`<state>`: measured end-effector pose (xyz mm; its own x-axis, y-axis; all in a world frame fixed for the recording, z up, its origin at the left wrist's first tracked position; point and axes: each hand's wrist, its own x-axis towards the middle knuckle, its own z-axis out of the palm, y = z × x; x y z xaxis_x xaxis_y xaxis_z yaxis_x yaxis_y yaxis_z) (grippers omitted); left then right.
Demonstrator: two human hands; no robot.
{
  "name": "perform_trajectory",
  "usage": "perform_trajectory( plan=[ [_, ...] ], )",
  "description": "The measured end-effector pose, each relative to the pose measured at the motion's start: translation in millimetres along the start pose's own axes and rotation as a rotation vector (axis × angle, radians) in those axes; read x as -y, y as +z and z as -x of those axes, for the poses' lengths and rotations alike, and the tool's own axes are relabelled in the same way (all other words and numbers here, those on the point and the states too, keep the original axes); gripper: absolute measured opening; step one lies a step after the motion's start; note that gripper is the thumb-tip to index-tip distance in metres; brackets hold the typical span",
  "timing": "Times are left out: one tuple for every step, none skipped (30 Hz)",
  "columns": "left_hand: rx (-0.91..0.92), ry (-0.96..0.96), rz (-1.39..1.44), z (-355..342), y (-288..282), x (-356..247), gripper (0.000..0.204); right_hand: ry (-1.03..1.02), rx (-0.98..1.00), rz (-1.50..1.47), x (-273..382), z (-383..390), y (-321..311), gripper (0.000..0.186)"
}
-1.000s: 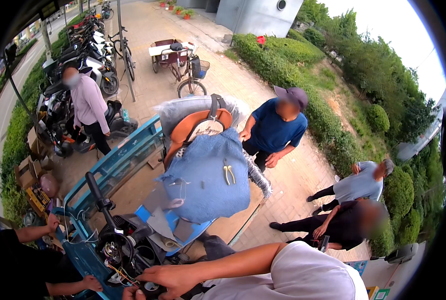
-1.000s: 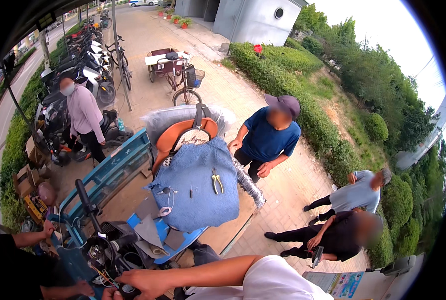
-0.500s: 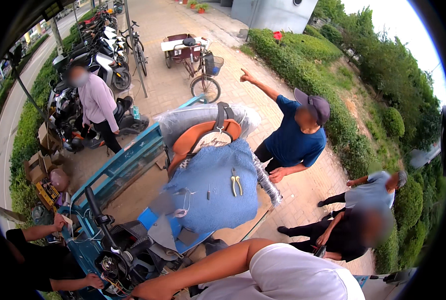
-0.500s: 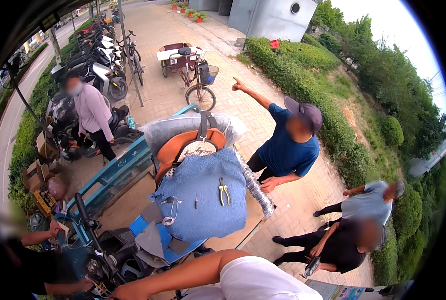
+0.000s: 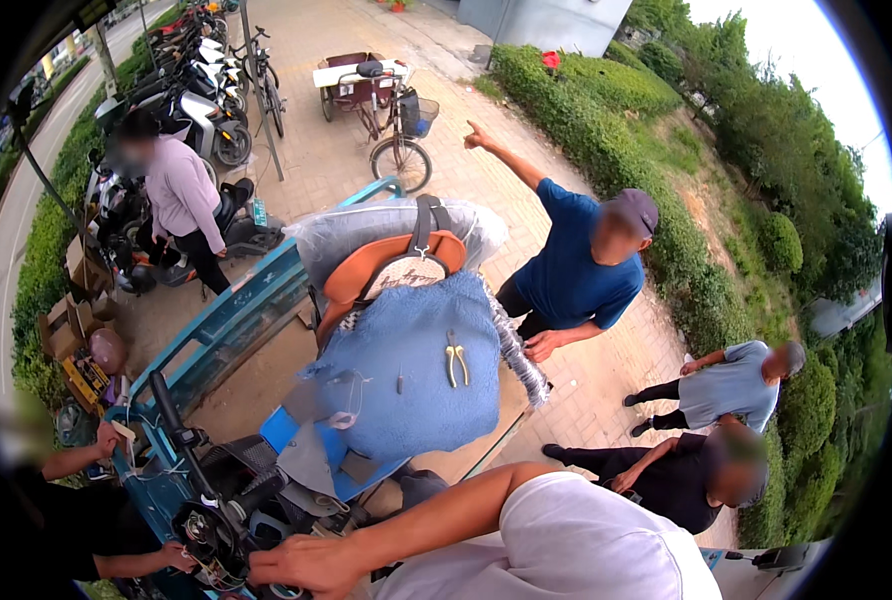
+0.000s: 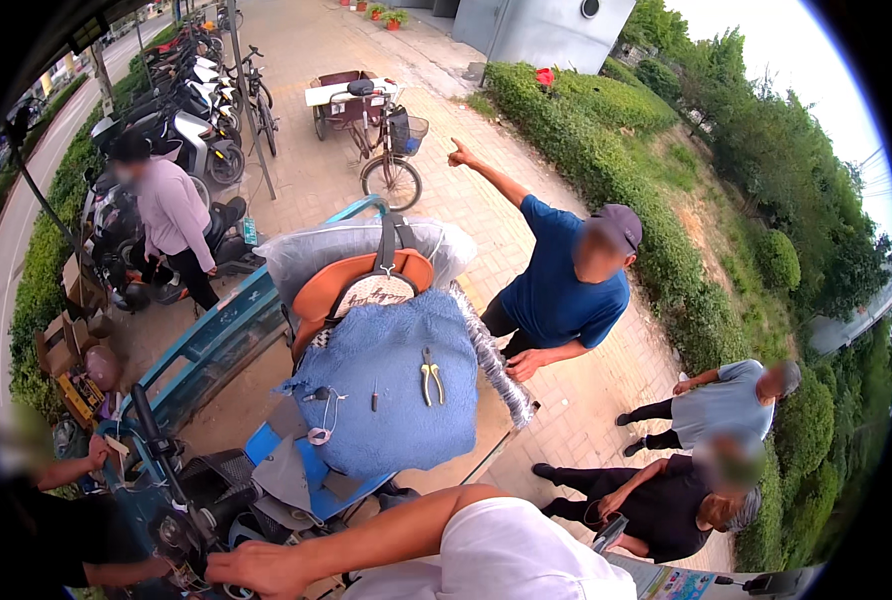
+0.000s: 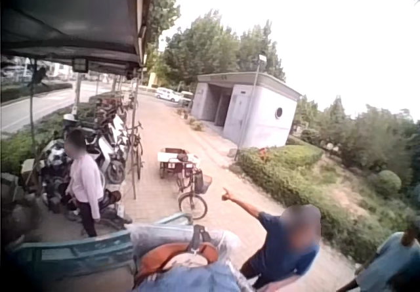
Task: The person retrieves a wire and pliers from a cluttered workshop, then moves outside to repair a blue electric tricycle. They strip wire ends, connect them to the handlebar wiring harness, and wrap the connections with electrical tape while another person holds the vehicle steady.
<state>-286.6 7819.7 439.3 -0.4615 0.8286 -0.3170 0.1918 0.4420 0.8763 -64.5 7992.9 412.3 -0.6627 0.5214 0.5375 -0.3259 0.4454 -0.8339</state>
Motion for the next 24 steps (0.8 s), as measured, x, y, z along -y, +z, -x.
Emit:
perform_trajectory(
  plan=[
    [0.016,-0.187,0.304,-3,6,-17,0.014,0.155,0.095,-0.015,-7,7,-9,0.047],
    [0.057,-0.363,0.635,-5,12,-27,0.012,0.313,0.206,-0.018,-12,17,-18,0.046],
    [0.089,-0.277,0.416,-11,17,-10,0.016,0.385,0.176,0.056,-27,34,-27,0.047],
    [0.075,-0.415,0.588,-7,32,-42,0.016,0.492,0.074,0.18,-47,66,-39,0.047],
    [0.121,-0.331,0.364,-2,25,-44,0.015,0.615,-0.03,0.285,-65,98,-51,0.047],
    [0.183,-0.244,0.156,-1,20,-40,0.015,0.74,-0.126,0.39,-82,130,-60,0.048],
    [0.104,-0.34,0.243,0,11,-35,0.015,0.983,-0.206,0.482,-95,156,-65,0.048],
    [0.03,-0.429,0.337,2,4,-27,0.015,1.048,-0.301,0.571,-117,189,-68,0.049],
    [-0.04,-0.516,0.432,5,0,-22,0.016,1.147,-0.316,0.618,-129,208,-74,0.05],
    [-0.143,-0.5,0.377,9,-1,-19,0.015,1.229,-0.334,0.66,-139,224,-79,0.05],
    [-0.234,-0.481,0.32,14,0,-20,0.015,1.297,-0.348,0.69,-150,235,-84,0.051],
    [-0.322,-0.459,0.26,19,-1,-22,0.015,1.367,-0.367,0.718,-159,246,-87,0.052],
    [-0.286,-0.461,0.3,23,-12,-22,0.014,1.422,-0.374,0.704,-171,252,-89,0.052],
    [-0.237,-0.464,0.357,23,-22,-13,0.013,1.477,-0.388,0.711,-182,254,-95,0.053],
    [-0.128,-0.239,0.126,22,-26,9,0.016,1.552,-0.344,0.734,-190,254,-101,0.055],
    [-0.036,-0.004,-0.107,24,-34,34,0.019,1.601,-0.324,0.728,-188,243,-110,0.056],
    [0.043,0.239,-0.356,22,-35,36,0.022,1.607,-0.323,0.728,-199,244,-114,0.057],
    [0.059,0.287,-0.394,19,-34,39,0.025,1.613,-0.321,0.729,-207,249,-120,0.058],
    [0.065,0.329,-0.444,20,-32,34,0.028,1.585,-0.327,0.703,-208,247,-121,0.059],
    [0.071,0.37,-0.493,21,-31,30,0.032,1.557,-0.332,0.678,-209,243,-125,0.06],
    [0.126,0.494,-0.534,19,-37,37,0.038,1.529,-0.336,0.654,-209,240,-127,0.061],
    [0.104,0.39,-0.538,19,-37,34,0.039,1.505,-0.339,0.706,-206,233,-123,0.062],
    [0.082,0.289,-0.538,20,-38,32,0.041,1.479,-0.343,0.763,-198,221,-118,0.063],
    [0.06,0.187,-0.536,21,-39,30,0.042,1.454,-0.347,0.821,-192,210,-112,0.064]
  ],
)
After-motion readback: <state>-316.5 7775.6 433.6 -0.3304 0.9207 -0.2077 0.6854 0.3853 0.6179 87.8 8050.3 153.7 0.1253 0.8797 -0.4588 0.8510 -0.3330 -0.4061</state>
